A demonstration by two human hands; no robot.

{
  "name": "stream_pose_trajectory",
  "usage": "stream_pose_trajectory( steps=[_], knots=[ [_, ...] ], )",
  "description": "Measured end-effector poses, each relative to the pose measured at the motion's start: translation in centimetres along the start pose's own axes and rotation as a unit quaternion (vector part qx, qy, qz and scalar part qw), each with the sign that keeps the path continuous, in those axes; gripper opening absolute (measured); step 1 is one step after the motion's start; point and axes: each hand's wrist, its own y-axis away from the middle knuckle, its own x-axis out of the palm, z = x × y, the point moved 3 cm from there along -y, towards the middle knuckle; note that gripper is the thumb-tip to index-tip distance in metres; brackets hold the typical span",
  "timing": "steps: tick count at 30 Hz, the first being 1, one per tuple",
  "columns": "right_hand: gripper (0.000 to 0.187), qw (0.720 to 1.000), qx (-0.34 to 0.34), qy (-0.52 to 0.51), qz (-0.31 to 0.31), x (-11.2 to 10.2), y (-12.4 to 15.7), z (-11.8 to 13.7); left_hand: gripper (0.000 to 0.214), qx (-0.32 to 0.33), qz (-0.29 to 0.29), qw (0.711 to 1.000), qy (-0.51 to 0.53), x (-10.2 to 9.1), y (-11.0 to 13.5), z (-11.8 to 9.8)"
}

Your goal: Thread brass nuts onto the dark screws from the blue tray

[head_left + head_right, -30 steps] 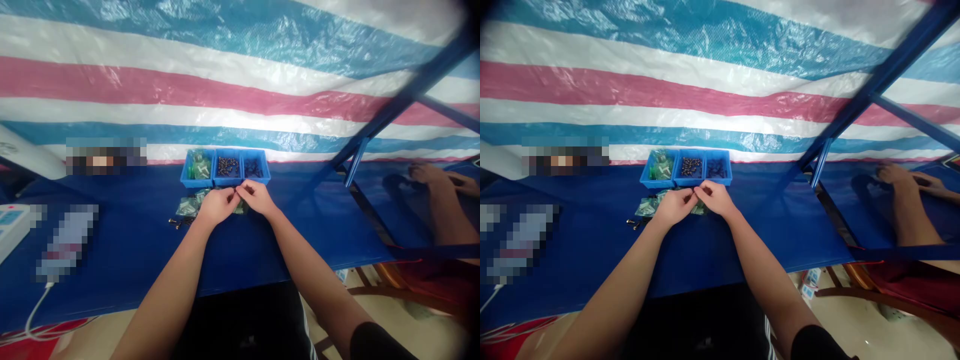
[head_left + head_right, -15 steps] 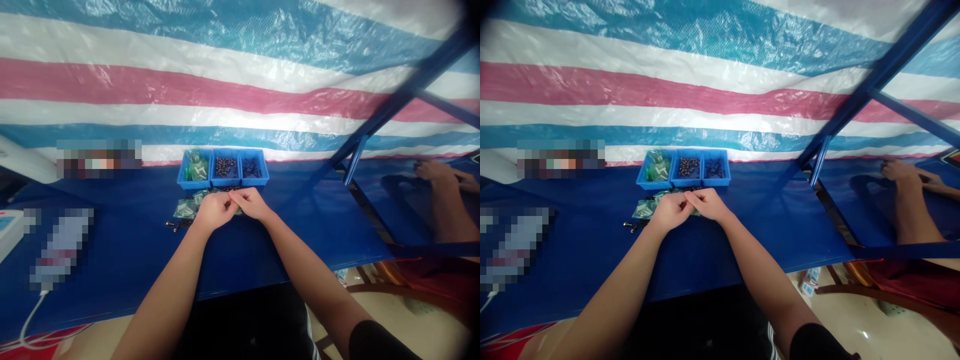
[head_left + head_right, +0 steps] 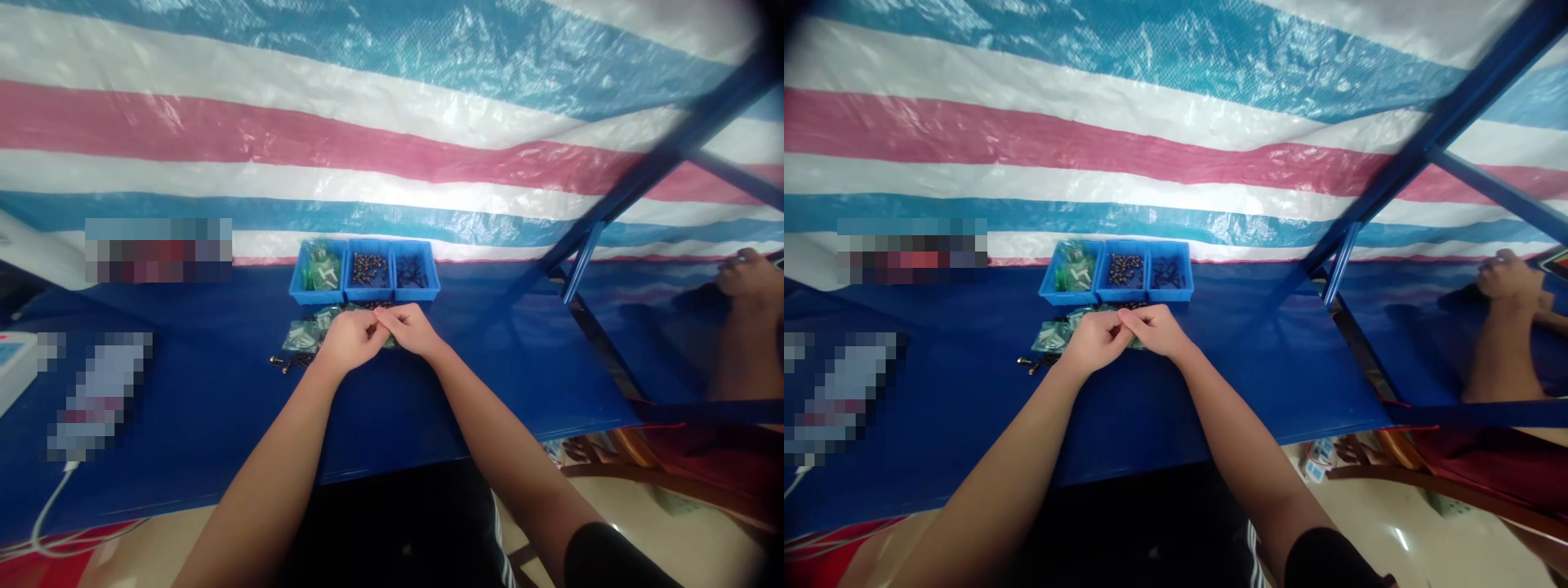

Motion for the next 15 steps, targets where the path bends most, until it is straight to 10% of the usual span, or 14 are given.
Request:
stream_pose_trajectory(
  steps=[12,15],
  knots=[
    [0.014,0.979,-0.011,0.199,0.036,-2.8,0.4,1.4,0.039,-0.061,-0.067,0.992,-0.092,-1.2,-0.4,1.1],
    [0.037,0.973,-0.017,0.217,0.083,-3.3,0.5,1.0,0.038,-0.071,-0.069,0.989,-0.107,-1.3,-0.4,1.5]
  ],
)
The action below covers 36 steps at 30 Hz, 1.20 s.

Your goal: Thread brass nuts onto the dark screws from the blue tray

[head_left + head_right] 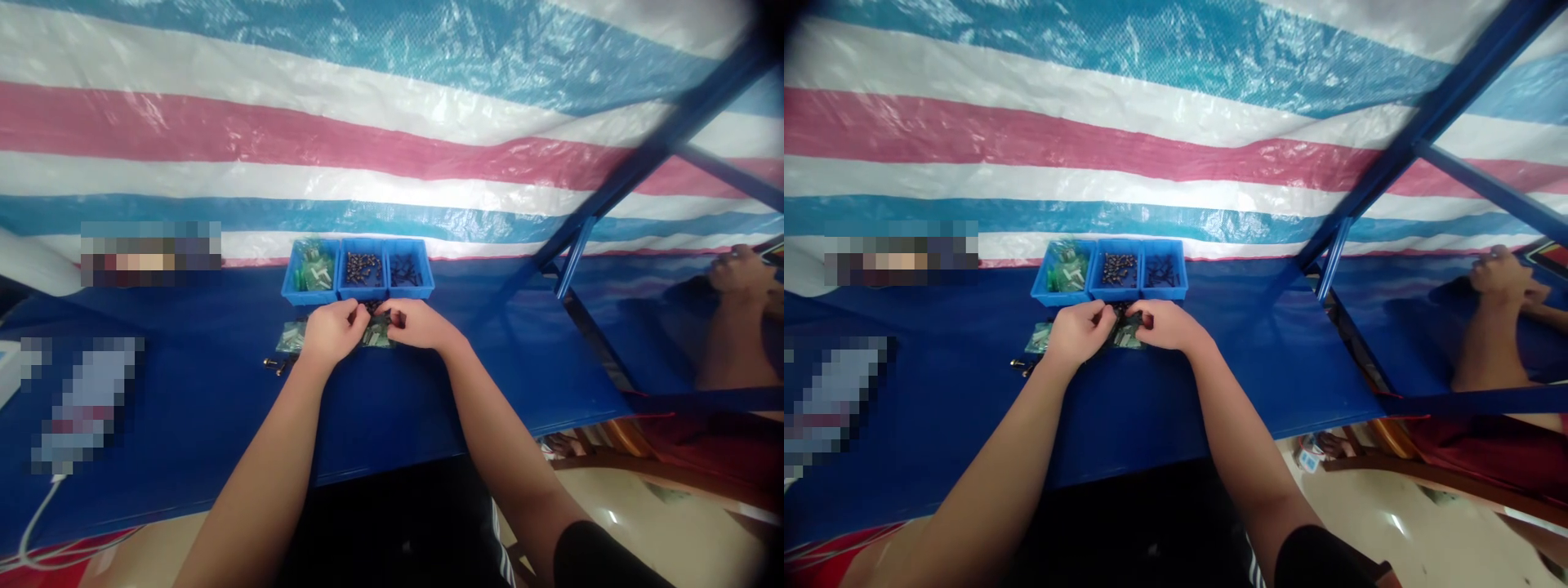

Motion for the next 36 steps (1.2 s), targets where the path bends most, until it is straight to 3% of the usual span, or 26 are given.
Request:
stream_pose_trajectory(
  steps=[4,10,16,20,24,30,36],
  knots=[
    [0.048,0.998,-0.024,0.035,0.035,0.2,0.0,-0.6,0.039,-0.002,0.011,1.000,0.009,0.1,-0.1,-0.2],
    [0.030,0.999,-0.036,0.017,0.015,0.4,-0.1,-0.6,0.040,-0.005,0.002,1.000,0.024,0.1,-0.2,-0.2],
    [0.019,0.989,-0.074,-0.071,-0.103,-0.2,-0.2,0.2,0.036,0.001,-0.029,0.997,0.066,0.0,-0.1,0.2],
    [0.017,0.971,-0.094,-0.105,-0.192,-0.6,-0.3,0.4,0.027,0.013,-0.039,0.984,0.171,-0.5,0.2,-0.1],
    [0.015,0.956,-0.075,-0.149,-0.242,-0.6,-0.5,0.4,0.027,0.029,-0.026,0.964,0.264,-0.4,0.3,-0.6],
    [0.024,0.945,-0.047,-0.203,-0.251,0.1,-1.0,-0.1,0.024,-0.012,-0.048,0.962,0.269,0.2,0.2,-0.5],
    [0.039,0.911,0.040,-0.362,-0.195,1.0,-1.6,-0.6,0.028,-0.081,-0.101,0.920,0.370,0.1,-0.2,0.2]
  ],
)
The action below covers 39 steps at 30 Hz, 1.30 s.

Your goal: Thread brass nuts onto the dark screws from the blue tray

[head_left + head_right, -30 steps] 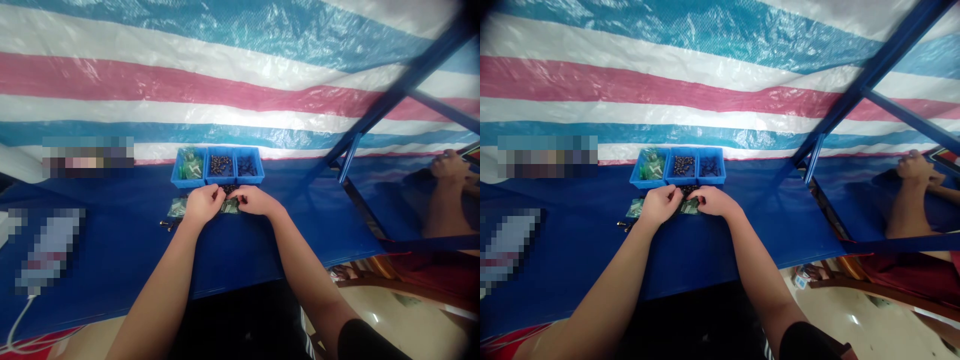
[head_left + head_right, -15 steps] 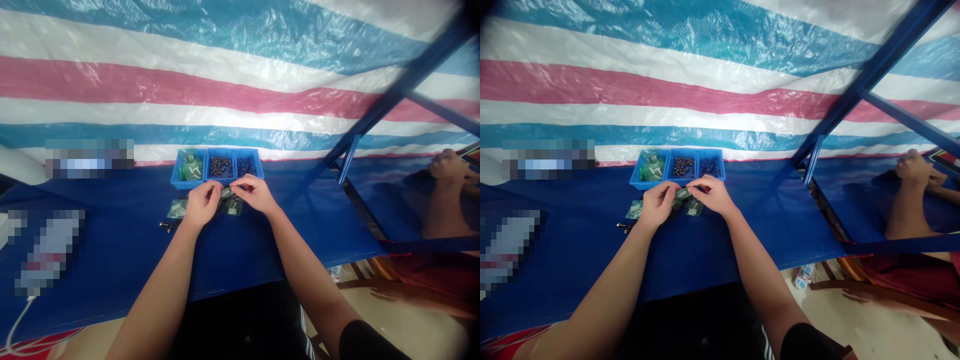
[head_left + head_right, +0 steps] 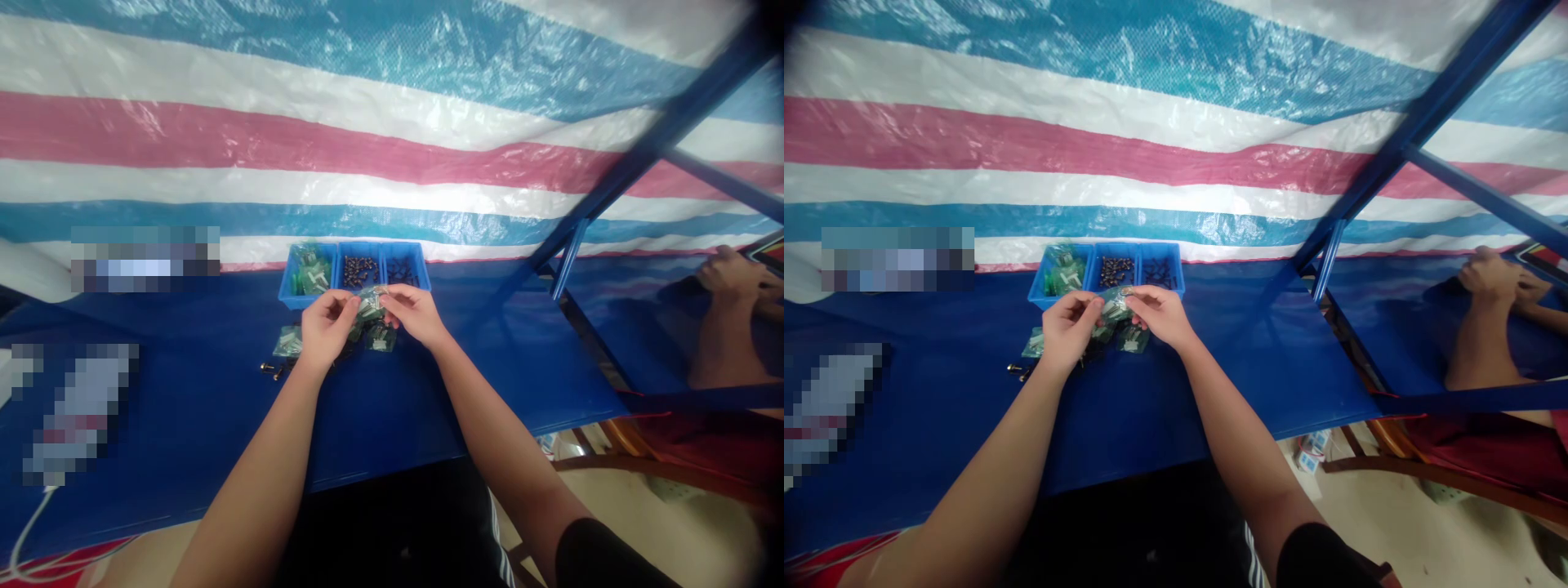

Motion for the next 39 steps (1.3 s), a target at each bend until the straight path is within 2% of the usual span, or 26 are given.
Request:
stream_pose_trajectory(
  steps=[7,11,16,20,26,30,35,39],
  knots=[
    [0.040,0.996,0.038,-0.074,-0.041,0.2,-0.1,0.0,0.030,-0.041,-0.005,0.998,0.045,0.3,-0.2,0.1],
    [0.038,0.991,0.046,-0.122,-0.042,0.5,0.0,0.0,0.034,-0.063,0.002,0.996,0.063,0.3,-0.3,0.2],
    [0.044,0.986,0.052,-0.151,-0.045,0.8,0.0,-0.2,0.034,-0.088,-0.004,0.994,0.062,0.2,-0.3,0.5],
    [0.047,0.991,0.063,-0.114,-0.024,0.7,-0.1,-0.3,0.030,-0.079,-0.010,0.996,0.029,0.1,-0.3,0.4],
    [0.043,0.998,0.041,-0.030,-0.030,0.2,-0.2,-0.5,0.028,-0.064,-0.010,0.998,-0.003,-0.1,-0.3,0.4],
    [0.042,0.997,0.054,-0.045,-0.020,0.3,-0.2,-0.6,0.027,-0.030,-0.029,0.999,-0.003,-0.1,-0.4,0.7],
    [0.043,0.997,0.061,-0.039,-0.016,0.2,-0.3,-0.9,0.033,-0.065,-0.033,0.997,0.022,0.1,-0.4,1.3],
    [0.042,0.998,0.048,-0.016,-0.032,-0.1,-0.4,-1.2,0.034,-0.058,-0.033,0.997,0.031,0.2,-0.4,1.4]
  ],
)
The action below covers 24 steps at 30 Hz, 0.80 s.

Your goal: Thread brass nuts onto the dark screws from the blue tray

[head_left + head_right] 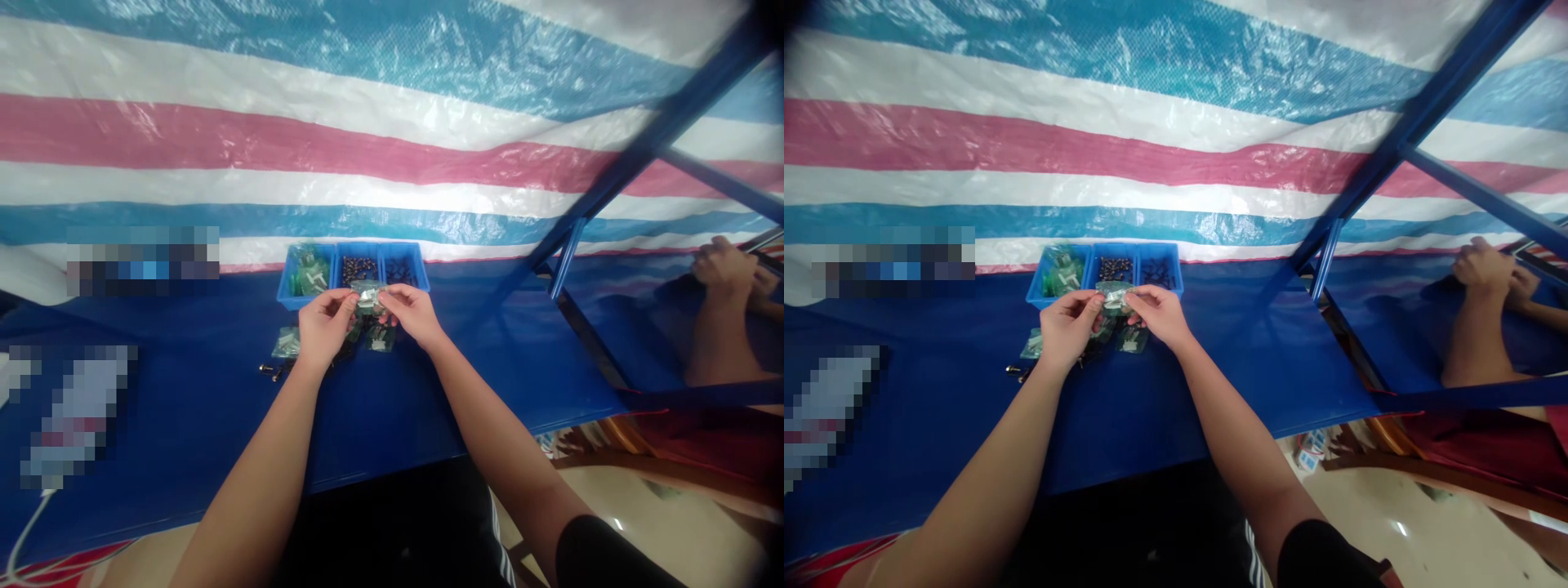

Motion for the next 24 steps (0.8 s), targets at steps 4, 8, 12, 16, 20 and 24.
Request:
stream_pose_trajectory(
  steps=[4,8,12,16,20,24],
  knots=[
    [0.043,1.000,-0.006,0.008,-0.015,-0.1,0.0,0.2,0.032,0.006,0.005,1.000,0.003,0.1,-0.1,-0.1],
    [0.041,0.999,-0.009,0.021,-0.033,-0.1,0.2,0.8,0.030,-0.015,0.000,1.000,0.007,0.1,0.0,-0.4],
    [0.041,0.999,-0.009,0.017,-0.042,-0.2,0.4,1.2,0.029,-0.031,0.006,0.999,0.021,0.2,0.1,-0.5],
    [0.041,0.999,-0.009,0.022,-0.046,-0.3,0.4,1.1,0.030,-0.039,0.005,0.999,0.028,0.2,0.0,-0.2],
    [0.038,0.998,-0.012,0.030,-0.048,-0.6,0.3,0.9,0.030,-0.049,0.013,0.999,0.008,0.0,0.0,0.0],
    [0.038,0.998,-0.014,0.028,-0.052,-0.8,0.3,0.9,0.031,-0.062,0.016,0.998,0.003,0.0,0.1,-0.1]
  ],
)
